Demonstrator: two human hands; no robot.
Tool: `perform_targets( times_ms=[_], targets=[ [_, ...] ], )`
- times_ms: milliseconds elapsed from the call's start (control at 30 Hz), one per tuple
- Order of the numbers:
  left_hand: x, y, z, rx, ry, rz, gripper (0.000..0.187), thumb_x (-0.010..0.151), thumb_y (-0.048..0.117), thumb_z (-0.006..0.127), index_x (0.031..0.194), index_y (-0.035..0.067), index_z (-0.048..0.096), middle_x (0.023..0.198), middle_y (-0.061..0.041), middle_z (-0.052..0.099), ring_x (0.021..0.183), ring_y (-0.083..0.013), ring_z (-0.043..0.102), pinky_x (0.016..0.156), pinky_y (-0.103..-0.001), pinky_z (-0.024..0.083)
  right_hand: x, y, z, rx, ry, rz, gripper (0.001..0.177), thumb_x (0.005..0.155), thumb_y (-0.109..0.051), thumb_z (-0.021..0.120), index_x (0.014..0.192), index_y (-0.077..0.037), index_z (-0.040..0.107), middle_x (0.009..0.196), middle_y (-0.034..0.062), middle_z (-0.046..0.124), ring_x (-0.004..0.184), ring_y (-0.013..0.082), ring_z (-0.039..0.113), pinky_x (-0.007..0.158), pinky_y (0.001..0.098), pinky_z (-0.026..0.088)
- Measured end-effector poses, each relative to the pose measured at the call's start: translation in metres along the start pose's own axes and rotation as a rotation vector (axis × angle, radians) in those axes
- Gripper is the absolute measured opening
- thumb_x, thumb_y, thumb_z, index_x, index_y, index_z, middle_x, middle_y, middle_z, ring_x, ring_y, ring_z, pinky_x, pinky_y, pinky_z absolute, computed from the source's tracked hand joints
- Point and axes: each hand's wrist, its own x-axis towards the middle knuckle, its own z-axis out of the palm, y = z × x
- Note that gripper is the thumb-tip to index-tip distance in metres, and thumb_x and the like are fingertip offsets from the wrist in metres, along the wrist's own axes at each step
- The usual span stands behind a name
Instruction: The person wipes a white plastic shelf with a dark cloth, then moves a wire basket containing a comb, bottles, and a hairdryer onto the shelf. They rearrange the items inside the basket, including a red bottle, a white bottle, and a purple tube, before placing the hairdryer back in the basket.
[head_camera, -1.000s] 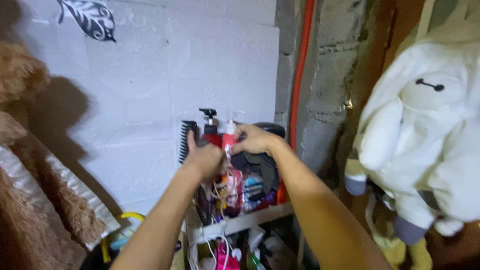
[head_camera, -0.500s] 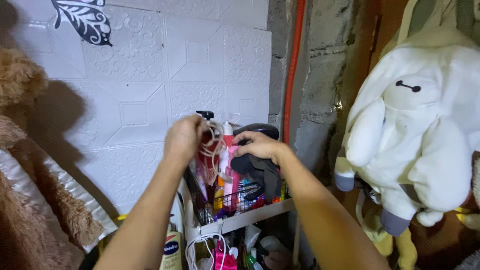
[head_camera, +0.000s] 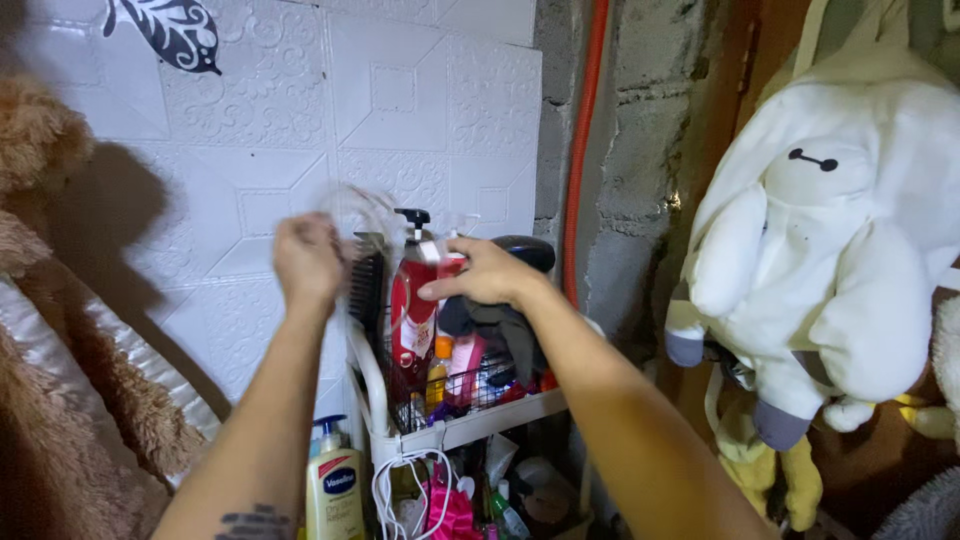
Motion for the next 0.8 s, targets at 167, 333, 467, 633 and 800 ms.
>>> perform_targets(
  times_ms=[167, 333, 467, 633, 800],
  targets=[
    [0.043, 0.004, -0.04, -0.307, 0.164, -0.146, 0.021, 0.099, 0.017, 0.066, 0.108, 0.001, 0.055, 0.079, -0.008, 0.068, 0.057, -0.0168, 0.072, 0.045, -0.032, 0.059, -0.001, -0.002, 0.014, 0.175, 0.083, 0.007, 0.063, 0.066, -0.033, 0.091, 0.119, -0.006, 0.07, 0.105, 0.0128, 0.075, 0.094, 0.019, 0.07, 0.084, 0.0322, 0.057],
    [0.041, -0.022, -0.097, 0.378, 0.088, -0.092, 0.028, 0.1, 0.028, 0.073, 0.11, 0.002, 0.067, 0.092, -0.02, 0.073, 0.08, -0.0316, 0.072, 0.075, -0.045, 0.056, 0.007, -0.005, 0.014, 0.235, 0.115, 0.072, 0.052, 0.07, -0.031, 0.088, 0.113, -0.004, 0.075, 0.098, 0.011, 0.077, 0.089, 0.018, 0.071, 0.081, 0.0305, 0.057],
    [0.033, -0.07, -0.117, 0.675, -0.038, -0.055, 0.032, 0.091, 0.032, 0.077, 0.106, 0.005, 0.071, 0.1, -0.026, 0.073, 0.098, -0.0438, 0.068, 0.091, -0.05, 0.052, 0.015, -0.008, 0.026, 0.176, 0.107, 0.03, 0.05, 0.072, -0.032, 0.089, 0.111, -0.004, 0.077, 0.102, 0.0091, 0.075, 0.094, 0.0174, 0.069, 0.085, 0.0297, 0.056],
    [0.013, -0.145, -0.138, 0.829, -0.251, -0.113, 0.042, 0.078, 0.036, 0.083, 0.103, 0.005, 0.066, 0.093, -0.026, 0.074, 0.094, -0.0438, 0.07, 0.087, -0.049, 0.055, 0.015, -0.004, 0.033, 0.191, 0.08, 0.095, 0.049, 0.071, -0.032, 0.089, 0.11, -0.004, 0.076, 0.102, 0.0085, 0.074, 0.094, 0.0173, 0.069, 0.084, 0.0297, 0.056],
    [-0.023, -0.207, -0.153, 1.011, -0.513, -0.28, 0.052, 0.08, 0.056, 0.082, 0.096, 0.006, 0.08, 0.1, -0.022, 0.078, 0.095, -0.037, 0.076, 0.089, -0.045, 0.059, 0.01, 0.01, 0.028, 0.254, 0.063, 0.115, 0.048, 0.071, -0.03, 0.09, 0.108, -0.003, 0.075, 0.1, 0.0084, 0.075, 0.092, 0.0166, 0.069, 0.083, 0.0291, 0.056]
  ],
)
